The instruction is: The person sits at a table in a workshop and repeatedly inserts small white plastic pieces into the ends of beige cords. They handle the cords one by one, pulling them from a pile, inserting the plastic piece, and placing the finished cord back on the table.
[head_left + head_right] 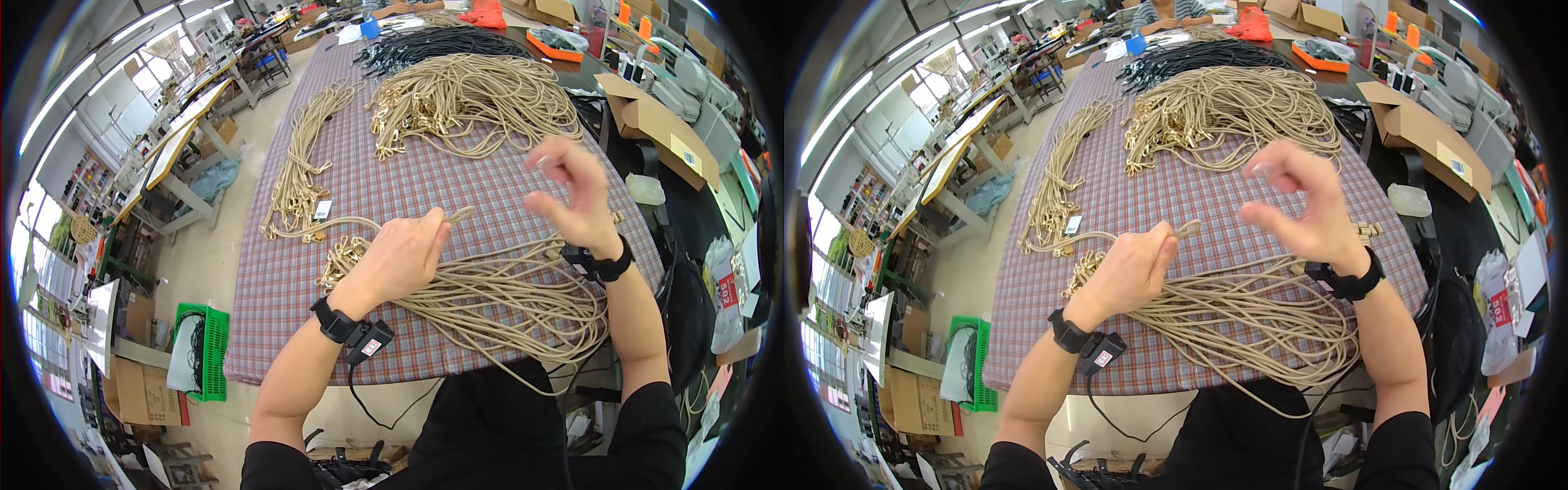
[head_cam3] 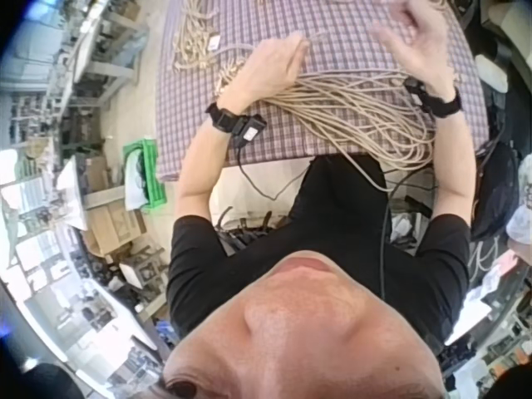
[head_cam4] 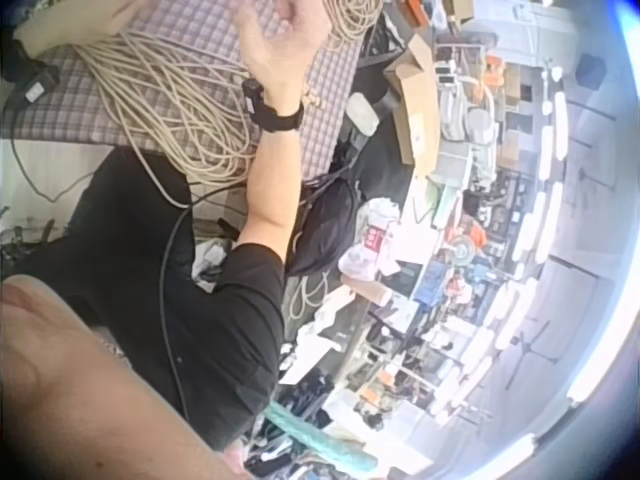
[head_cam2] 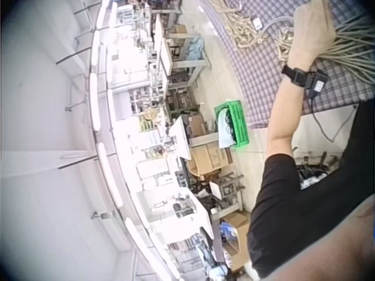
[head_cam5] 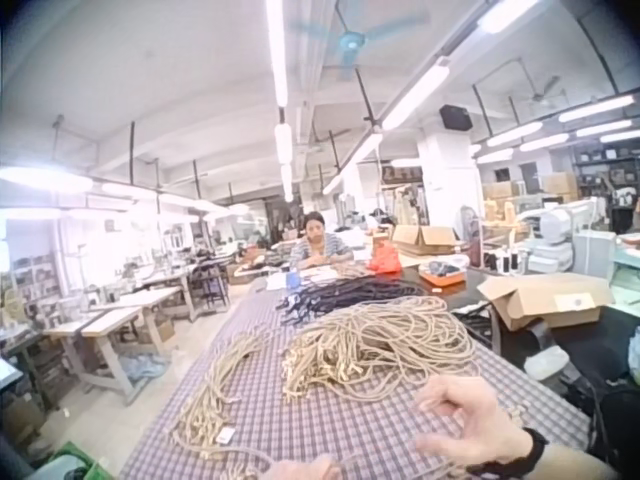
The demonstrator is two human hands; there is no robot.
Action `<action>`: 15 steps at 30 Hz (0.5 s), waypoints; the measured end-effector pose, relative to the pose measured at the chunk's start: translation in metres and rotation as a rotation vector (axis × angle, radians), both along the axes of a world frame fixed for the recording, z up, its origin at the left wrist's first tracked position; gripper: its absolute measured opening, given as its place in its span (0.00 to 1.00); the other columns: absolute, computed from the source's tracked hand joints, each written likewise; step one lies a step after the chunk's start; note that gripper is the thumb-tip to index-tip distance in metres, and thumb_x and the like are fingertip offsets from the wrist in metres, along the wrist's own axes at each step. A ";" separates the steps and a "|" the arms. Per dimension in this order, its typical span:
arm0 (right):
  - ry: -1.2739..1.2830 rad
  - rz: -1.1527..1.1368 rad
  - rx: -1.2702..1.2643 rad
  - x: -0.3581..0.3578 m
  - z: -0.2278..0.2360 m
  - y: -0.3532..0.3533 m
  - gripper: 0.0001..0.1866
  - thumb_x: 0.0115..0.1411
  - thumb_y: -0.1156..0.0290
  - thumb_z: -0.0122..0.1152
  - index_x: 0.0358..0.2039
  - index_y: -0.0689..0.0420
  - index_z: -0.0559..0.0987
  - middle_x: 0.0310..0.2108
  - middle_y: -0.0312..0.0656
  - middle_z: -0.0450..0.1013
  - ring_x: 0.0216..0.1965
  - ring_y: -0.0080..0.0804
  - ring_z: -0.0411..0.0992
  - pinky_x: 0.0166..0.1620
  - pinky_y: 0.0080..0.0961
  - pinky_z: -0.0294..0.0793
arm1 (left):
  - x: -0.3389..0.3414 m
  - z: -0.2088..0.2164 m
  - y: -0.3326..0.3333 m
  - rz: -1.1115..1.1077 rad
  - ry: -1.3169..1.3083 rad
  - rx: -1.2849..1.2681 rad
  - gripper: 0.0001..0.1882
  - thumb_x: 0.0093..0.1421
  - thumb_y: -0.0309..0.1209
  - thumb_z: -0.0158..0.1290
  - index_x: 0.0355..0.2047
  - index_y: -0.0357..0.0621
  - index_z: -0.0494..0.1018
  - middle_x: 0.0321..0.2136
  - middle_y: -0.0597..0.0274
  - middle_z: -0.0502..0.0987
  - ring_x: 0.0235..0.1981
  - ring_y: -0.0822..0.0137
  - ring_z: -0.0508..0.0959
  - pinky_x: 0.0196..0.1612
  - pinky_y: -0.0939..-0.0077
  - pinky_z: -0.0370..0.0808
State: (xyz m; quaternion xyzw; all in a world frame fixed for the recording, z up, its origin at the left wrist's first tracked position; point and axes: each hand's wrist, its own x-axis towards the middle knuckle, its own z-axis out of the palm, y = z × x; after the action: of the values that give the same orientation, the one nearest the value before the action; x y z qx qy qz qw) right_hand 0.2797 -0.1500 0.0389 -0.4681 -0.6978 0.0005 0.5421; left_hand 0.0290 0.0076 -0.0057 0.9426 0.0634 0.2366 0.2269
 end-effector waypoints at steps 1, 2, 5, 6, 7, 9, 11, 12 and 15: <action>-0.206 -0.096 -0.026 -0.009 0.002 -0.001 0.17 0.59 0.64 0.78 0.45 0.55 0.82 0.29 0.33 0.71 0.25 0.23 0.61 0.30 0.23 0.61 | 0.000 0.000 -0.001 -0.002 -0.028 0.011 0.11 0.77 0.31 0.47 0.37 0.37 0.67 0.21 0.42 0.72 0.24 0.38 0.75 0.28 0.47 0.68; -0.216 -0.103 -0.077 -0.018 -0.001 0.002 0.17 0.52 0.68 0.82 0.40 0.56 0.83 0.28 0.36 0.72 0.25 0.28 0.68 0.29 0.27 0.66 | 0.001 0.002 -0.003 -0.010 -0.053 0.025 0.10 0.77 0.30 0.48 0.37 0.38 0.67 0.21 0.42 0.72 0.24 0.38 0.75 0.28 0.48 0.69; -0.306 0.027 -0.136 -0.031 -0.015 0.011 0.16 0.53 0.67 0.81 0.40 0.55 0.83 0.29 0.37 0.74 0.26 0.34 0.73 0.29 0.31 0.71 | 0.001 0.002 -0.005 -0.048 -0.103 0.039 0.06 0.73 0.27 0.52 0.38 0.39 0.69 0.24 0.44 0.74 0.26 0.39 0.77 0.29 0.50 0.71; -0.353 0.019 -0.172 -0.034 -0.016 0.010 0.14 0.53 0.68 0.79 0.38 0.55 0.83 0.30 0.37 0.75 0.28 0.38 0.77 0.29 0.34 0.72 | 0.001 0.002 -0.006 -0.063 -0.118 0.039 0.05 0.72 0.26 0.54 0.38 0.39 0.69 0.25 0.44 0.75 0.27 0.39 0.78 0.29 0.50 0.72; -0.385 0.019 -0.134 -0.033 -0.017 0.010 0.13 0.53 0.69 0.78 0.37 0.55 0.83 0.29 0.37 0.75 0.28 0.38 0.76 0.28 0.34 0.72 | 0.002 0.001 -0.006 -0.072 -0.121 0.048 0.05 0.71 0.26 0.55 0.38 0.39 0.70 0.25 0.45 0.75 0.27 0.40 0.78 0.30 0.50 0.73; -0.449 0.024 -0.057 -0.032 -0.020 0.012 0.11 0.53 0.71 0.76 0.36 0.55 0.83 0.29 0.37 0.74 0.28 0.39 0.76 0.28 0.34 0.72 | 0.004 -0.002 -0.007 -0.087 -0.125 0.065 0.05 0.69 0.25 0.56 0.38 0.40 0.70 0.26 0.46 0.76 0.28 0.41 0.79 0.30 0.51 0.74; -0.441 0.022 -0.072 -0.035 -0.014 0.008 0.11 0.52 0.73 0.75 0.35 0.55 0.82 0.29 0.37 0.74 0.28 0.40 0.76 0.28 0.35 0.73 | 0.004 0.000 -0.010 -0.096 -0.126 0.061 0.06 0.69 0.25 0.57 0.38 0.40 0.70 0.26 0.47 0.76 0.28 0.41 0.79 0.29 0.51 0.73; -0.435 0.020 -0.081 -0.037 -0.012 0.006 0.10 0.52 0.74 0.74 0.35 0.54 0.82 0.29 0.37 0.74 0.28 0.40 0.76 0.28 0.35 0.73 | 0.004 0.000 -0.012 -0.101 -0.125 0.059 0.06 0.69 0.25 0.57 0.38 0.40 0.70 0.26 0.47 0.76 0.27 0.42 0.79 0.29 0.52 0.73; -0.431 0.020 -0.036 -0.038 -0.015 0.007 0.10 0.52 0.74 0.74 0.35 0.54 0.82 0.28 0.37 0.74 0.27 0.40 0.75 0.27 0.35 0.72 | 0.004 0.000 -0.016 -0.094 -0.084 0.070 0.05 0.70 0.26 0.57 0.38 0.40 0.71 0.26 0.47 0.76 0.26 0.42 0.78 0.28 0.52 0.72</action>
State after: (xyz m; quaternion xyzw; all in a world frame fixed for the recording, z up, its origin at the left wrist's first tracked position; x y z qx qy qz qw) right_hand 0.2413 -0.1431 0.0236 -0.4602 -0.8020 -0.0815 0.3720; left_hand 0.0325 -0.0082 -0.0055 0.9410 0.0013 0.2673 0.2074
